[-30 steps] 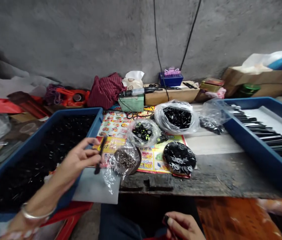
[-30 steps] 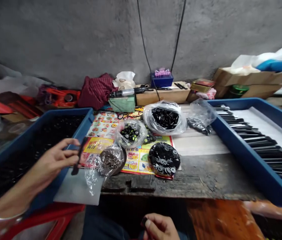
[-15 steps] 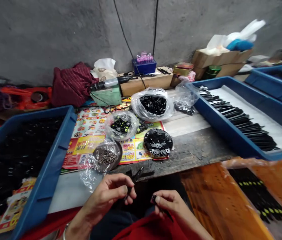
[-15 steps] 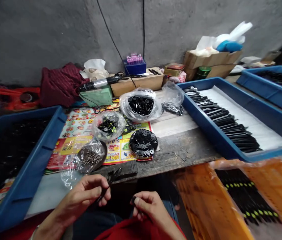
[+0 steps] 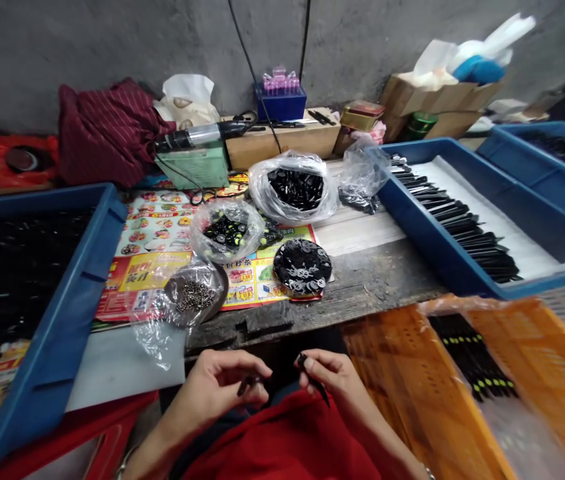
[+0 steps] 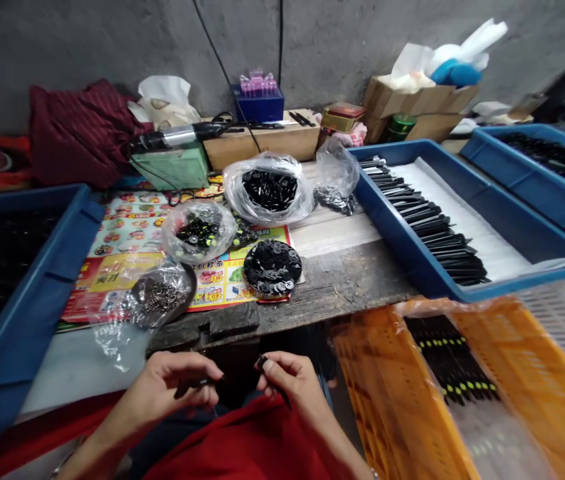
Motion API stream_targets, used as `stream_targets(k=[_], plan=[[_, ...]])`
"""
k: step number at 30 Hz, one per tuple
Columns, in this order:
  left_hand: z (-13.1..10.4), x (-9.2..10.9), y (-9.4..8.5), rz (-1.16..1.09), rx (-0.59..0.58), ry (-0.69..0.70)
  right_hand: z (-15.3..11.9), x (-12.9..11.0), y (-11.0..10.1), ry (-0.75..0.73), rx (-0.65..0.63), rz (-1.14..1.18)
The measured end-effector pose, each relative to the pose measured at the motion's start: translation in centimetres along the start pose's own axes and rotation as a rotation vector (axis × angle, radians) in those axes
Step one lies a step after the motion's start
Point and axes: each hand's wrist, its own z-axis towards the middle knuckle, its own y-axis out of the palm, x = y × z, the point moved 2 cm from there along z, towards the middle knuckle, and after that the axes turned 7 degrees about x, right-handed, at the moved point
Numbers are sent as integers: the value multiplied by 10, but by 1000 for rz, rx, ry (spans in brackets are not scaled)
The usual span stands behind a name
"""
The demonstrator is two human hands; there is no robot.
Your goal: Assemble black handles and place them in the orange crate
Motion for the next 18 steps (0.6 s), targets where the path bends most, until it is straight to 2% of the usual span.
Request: stream_targets(k=[4,6,8,12,18], plan=[[4,-8,9,344,93,183,1,1,0,-14,22,10],[6,-9,14,429,137,251,1,0,0,-27,51,20],[8,-13,18,441,149,225,0,0,0,-35,75,28],[12,-24,25,424,153,71,-1,0,3,-41,89,55],[13,-34,33,403,175,68,-2,1,7,-61,91,62]])
